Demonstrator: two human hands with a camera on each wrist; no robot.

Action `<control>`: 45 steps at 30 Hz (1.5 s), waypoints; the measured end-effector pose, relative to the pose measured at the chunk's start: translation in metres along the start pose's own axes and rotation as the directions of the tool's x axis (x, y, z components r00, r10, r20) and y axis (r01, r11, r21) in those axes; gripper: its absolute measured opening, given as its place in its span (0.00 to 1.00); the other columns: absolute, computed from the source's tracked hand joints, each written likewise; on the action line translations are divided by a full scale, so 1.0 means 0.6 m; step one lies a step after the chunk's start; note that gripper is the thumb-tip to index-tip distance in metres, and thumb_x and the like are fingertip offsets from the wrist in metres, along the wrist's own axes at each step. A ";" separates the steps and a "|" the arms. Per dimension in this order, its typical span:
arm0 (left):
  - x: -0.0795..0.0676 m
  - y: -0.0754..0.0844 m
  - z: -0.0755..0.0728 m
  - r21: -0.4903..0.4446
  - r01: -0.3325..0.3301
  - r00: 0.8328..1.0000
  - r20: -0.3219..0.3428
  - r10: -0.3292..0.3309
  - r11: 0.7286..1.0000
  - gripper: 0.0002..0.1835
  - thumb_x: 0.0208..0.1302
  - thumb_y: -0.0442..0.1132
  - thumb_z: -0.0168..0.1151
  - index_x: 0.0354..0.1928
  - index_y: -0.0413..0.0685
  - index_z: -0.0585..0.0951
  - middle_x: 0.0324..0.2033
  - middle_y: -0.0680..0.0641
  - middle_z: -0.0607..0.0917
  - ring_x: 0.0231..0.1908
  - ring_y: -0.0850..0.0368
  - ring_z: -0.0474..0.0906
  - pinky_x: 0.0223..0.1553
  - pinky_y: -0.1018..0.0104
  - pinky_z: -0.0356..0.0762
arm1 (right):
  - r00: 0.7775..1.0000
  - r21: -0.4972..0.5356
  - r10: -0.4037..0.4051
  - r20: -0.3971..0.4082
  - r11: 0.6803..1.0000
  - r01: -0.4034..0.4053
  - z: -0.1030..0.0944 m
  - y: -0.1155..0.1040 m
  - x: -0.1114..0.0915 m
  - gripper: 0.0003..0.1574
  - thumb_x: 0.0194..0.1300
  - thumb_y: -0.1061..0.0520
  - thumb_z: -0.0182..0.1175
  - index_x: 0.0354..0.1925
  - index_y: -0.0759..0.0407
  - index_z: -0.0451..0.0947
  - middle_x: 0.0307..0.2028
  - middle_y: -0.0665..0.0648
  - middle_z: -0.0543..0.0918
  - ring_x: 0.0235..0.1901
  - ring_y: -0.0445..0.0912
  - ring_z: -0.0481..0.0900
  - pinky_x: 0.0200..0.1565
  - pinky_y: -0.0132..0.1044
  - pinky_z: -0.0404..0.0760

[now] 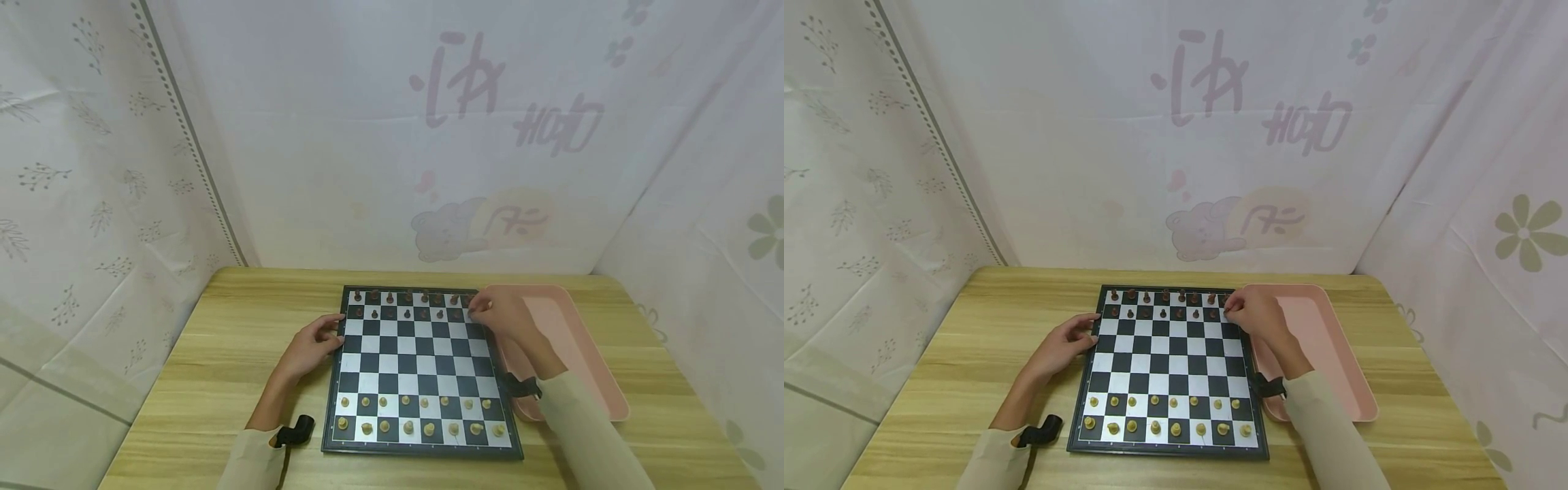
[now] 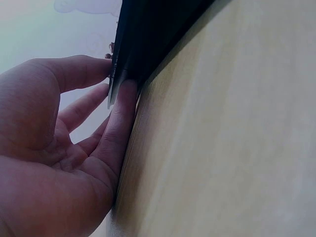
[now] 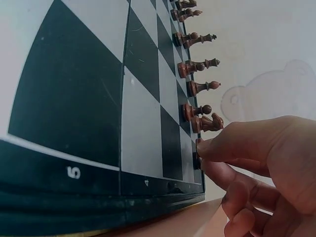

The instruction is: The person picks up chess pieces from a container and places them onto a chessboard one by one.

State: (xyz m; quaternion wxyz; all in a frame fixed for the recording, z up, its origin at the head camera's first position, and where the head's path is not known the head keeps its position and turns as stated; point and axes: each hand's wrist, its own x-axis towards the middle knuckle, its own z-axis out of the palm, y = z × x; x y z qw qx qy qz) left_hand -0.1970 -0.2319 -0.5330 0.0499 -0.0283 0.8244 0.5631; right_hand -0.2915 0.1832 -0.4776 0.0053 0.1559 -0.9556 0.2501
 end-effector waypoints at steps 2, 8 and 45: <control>0.000 0.000 0.000 -0.001 0.000 1.000 0.000 0.000 1.000 0.27 0.75 0.34 0.69 0.74 0.49 0.81 0.61 0.40 0.85 0.48 0.50 0.84 0.50 0.57 0.80 | 1.000 -0.011 0.007 0.004 1.000 -0.007 0.001 -0.001 0.000 0.03 0.67 0.61 0.72 0.38 0.59 0.92 0.37 0.55 0.88 0.37 0.53 0.84 0.42 0.53 0.85; 0.000 0.001 0.000 0.001 -0.002 1.000 -0.002 0.002 1.000 0.27 0.75 0.34 0.69 0.74 0.49 0.81 0.62 0.40 0.85 0.48 0.50 0.84 0.49 0.57 0.79 | 1.000 -0.030 0.015 0.010 0.999 -0.014 0.004 0.000 0.001 0.04 0.67 0.62 0.71 0.38 0.60 0.93 0.37 0.56 0.88 0.38 0.53 0.84 0.43 0.54 0.85; 0.005 0.039 -0.073 0.285 -0.151 0.987 -0.002 0.158 0.947 0.29 0.80 0.43 0.65 0.77 0.40 0.75 0.67 0.32 0.81 0.61 0.31 0.84 0.57 0.37 0.83 | 0.986 -0.074 0.019 -0.167 0.997 -0.032 -0.058 0.013 -0.065 0.33 0.76 0.32 0.66 0.68 0.48 0.84 0.59 0.55 0.89 0.57 0.57 0.86 0.57 0.61 0.81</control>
